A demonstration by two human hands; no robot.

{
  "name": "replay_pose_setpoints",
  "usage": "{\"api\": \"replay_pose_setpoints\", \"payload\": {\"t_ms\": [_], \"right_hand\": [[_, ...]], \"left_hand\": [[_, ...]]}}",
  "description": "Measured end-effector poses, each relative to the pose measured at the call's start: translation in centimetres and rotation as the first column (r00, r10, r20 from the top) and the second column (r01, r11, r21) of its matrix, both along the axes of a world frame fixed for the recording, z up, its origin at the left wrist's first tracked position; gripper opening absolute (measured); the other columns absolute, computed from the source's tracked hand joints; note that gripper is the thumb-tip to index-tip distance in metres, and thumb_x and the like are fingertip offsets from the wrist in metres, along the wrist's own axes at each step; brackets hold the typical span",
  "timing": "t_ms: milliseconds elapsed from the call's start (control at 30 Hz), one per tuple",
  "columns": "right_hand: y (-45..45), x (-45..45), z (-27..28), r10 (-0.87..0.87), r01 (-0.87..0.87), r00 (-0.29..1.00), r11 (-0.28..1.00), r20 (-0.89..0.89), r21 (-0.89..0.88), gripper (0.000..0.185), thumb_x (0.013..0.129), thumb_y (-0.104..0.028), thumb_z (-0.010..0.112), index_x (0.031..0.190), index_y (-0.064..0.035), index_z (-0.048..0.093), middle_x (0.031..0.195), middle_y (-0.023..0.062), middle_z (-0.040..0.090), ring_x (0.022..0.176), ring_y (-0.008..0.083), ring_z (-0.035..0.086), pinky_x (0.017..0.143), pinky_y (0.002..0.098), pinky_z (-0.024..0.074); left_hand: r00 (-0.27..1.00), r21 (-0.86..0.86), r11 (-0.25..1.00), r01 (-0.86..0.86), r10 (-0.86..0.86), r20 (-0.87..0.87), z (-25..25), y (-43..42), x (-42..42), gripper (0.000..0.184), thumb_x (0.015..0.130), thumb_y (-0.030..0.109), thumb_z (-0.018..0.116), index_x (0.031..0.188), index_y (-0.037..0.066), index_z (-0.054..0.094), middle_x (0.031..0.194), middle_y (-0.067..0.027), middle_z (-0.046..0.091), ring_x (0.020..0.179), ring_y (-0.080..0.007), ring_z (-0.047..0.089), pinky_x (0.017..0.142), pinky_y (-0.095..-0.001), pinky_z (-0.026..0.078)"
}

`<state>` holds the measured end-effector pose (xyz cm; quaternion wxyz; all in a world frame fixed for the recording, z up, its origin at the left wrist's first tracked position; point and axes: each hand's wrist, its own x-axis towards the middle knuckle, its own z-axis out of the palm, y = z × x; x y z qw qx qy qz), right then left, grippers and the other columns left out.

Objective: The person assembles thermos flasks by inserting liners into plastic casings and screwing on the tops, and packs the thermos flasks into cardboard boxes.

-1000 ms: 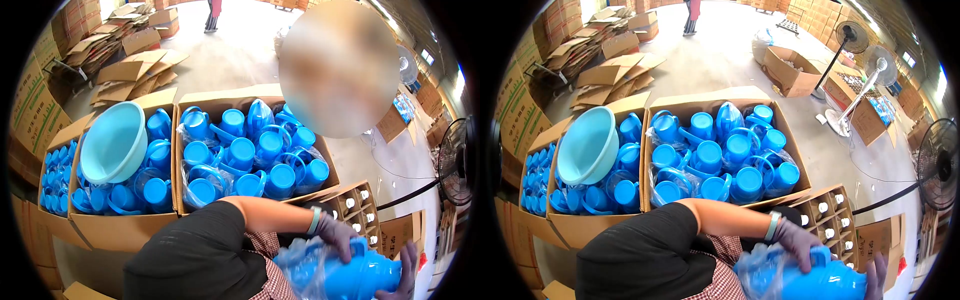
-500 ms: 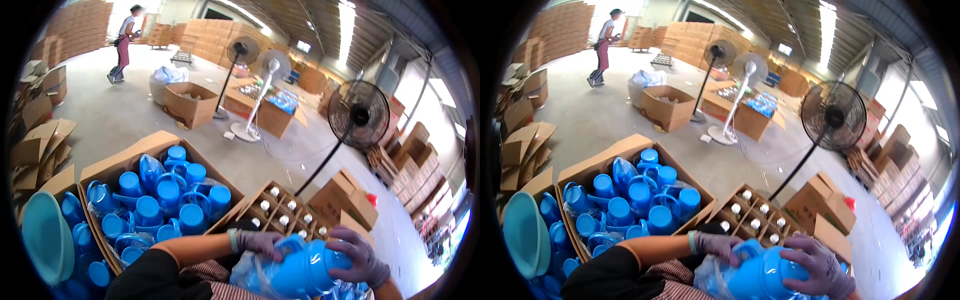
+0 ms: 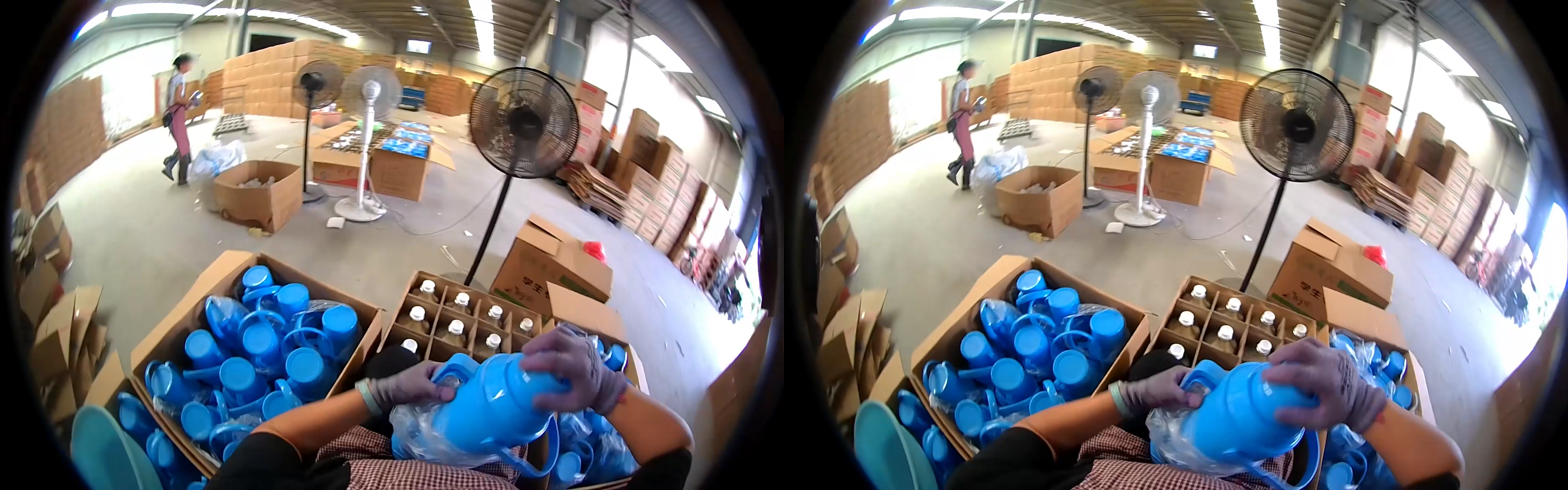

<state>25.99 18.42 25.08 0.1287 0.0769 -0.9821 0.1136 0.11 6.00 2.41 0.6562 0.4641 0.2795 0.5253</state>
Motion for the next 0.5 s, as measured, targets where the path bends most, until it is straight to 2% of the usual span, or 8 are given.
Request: {"api": "replay_pose_setpoints", "payload": {"t_ms": [100,133,200,233,300,400,467,500], "right_hand": [[8.9,2.6,-10.2,-0.618,0.622,0.776,0.783,0.130,0.006,0.026,0.093,-0.022,0.062,0.112,-0.0077,0.070,0.109,0.0178,0.069,0.101,0.0335,0.069,0.088,0.0387,0.0554],[12.4,4.5,-12.8,-0.534,0.412,0.826,0.791,0.181,0.452,0.026,0.097,-0.018,0.056,0.118,-0.0094,0.068,0.104,0.0150,0.069,0.100,0.0310,0.069,0.089,0.0383,0.0555],[14.5,7.3,-13.0,-0.490,0.209,0.786,0.784,0.377,0.584,0.046,0.101,-0.031,0.058,0.141,-0.0077,0.052,0.116,0.0169,0.065,0.117,0.0347,0.064,0.097,0.0410,0.0540],[5.9,3.0,-5.7,-0.785,0.766,0.494,0.597,0.375,0.240,0.069,0.094,-0.044,0.067,0.148,-0.0054,0.046,0.132,0.0202,0.060,0.127,0.0393,0.058,0.108,0.0429,0.0475],[0.0,1.4,-0.9,-0.328,0.309,0.943,0.927,0.061,0.210,0.071,0.083,-0.037,0.079,0.142,-0.0059,0.054,0.130,0.0237,0.061,0.121,0.0416,0.060,0.108,0.0466,0.0464],[1.1,1.1,-2.4,0.150,-0.149,0.989,0.988,0.014,-0.032,0.052,0.081,-0.028,0.080,0.126,-0.0058,0.067,0.115,0.0197,0.067,0.107,0.0398,0.066,0.097,0.0448,0.0533],[4.3,1.8,-7.0,-0.384,0.363,0.918,0.915,-0.102,-0.177,0.019,0.085,-0.010,0.069,0.102,-0.0041,0.071,0.097,0.0147,0.070,0.091,0.0344,0.070,0.081,0.0414,0.0569],[8.7,2.3,-9.8,-0.553,0.553,0.833,0.830,-0.020,0.069,0.014,0.085,-0.009,0.065,0.097,-0.0037,0.070,0.094,0.0144,0.071,0.088,0.0340,0.070,0.079,0.0422,0.0562]], "left_hand": [[0.779,0.169,0.953,-0.251,0.303,-0.550,1.5,-1.9,8.8,0.087,0.093,0.040,0.074,0.157,0.002,0.028,0.127,-0.0197,0.068,0.118,-0.0319,0.066,0.104,-0.0407,0.050],[0.613,0.084,0.980,-0.181,0.179,-0.769,1.7,-3.5,12.2,0.100,0.093,0.045,0.073,0.163,0.004,0.014,0.131,-0.0241,0.065,0.121,-0.0365,0.064,0.106,-0.0425,0.047],[0.709,0.223,0.967,-0.125,0.244,-0.662,-3.5,-1.8,12.1,0.118,0.092,0.054,0.071,0.163,0.010,-0.011,0.146,-0.0305,0.051,0.134,-0.0400,0.053,0.112,-0.0439,0.041],[0.808,0.343,0.938,-0.046,0.237,-0.540,-2.7,-1.6,9.0,0.114,0.091,0.047,0.075,0.165,0.009,-0.003,0.158,-0.0290,0.037,0.145,-0.0346,0.042,0.117,-0.0401,0.035],[0.970,0.238,0.956,0.172,-0.122,-0.212,-2.0,0.4,2.6,0.103,0.088,0.033,0.081,0.164,0.007,0.016,0.162,-0.0184,0.034,0.147,-0.0266,0.037,0.122,-0.0386,0.029],[0.906,0.102,0.907,0.408,-0.416,0.079,-2.9,3.0,-0.3,0.090,0.089,0.028,0.080,0.161,0.009,0.030,0.142,-0.0134,0.059,0.126,-0.0246,0.060,0.109,-0.0416,0.048],[0.957,-0.060,0.998,0.036,-0.052,-0.285,-2.5,3.4,2.5,0.088,0.091,0.031,0.077,0.160,0.004,0.029,0.130,-0.0182,0.066,0.115,-0.0220,0.066,0.104,-0.0334,0.051],[0.712,-0.070,0.987,-0.141,0.052,-0.700,5.2,-1.5,4.7,0.097,0.090,0.046,0.072,0.162,0.004,0.022,0.123,-0.0268,0.068,0.115,-0.0302,0.068,0.104,-0.0346,0.049]]}}
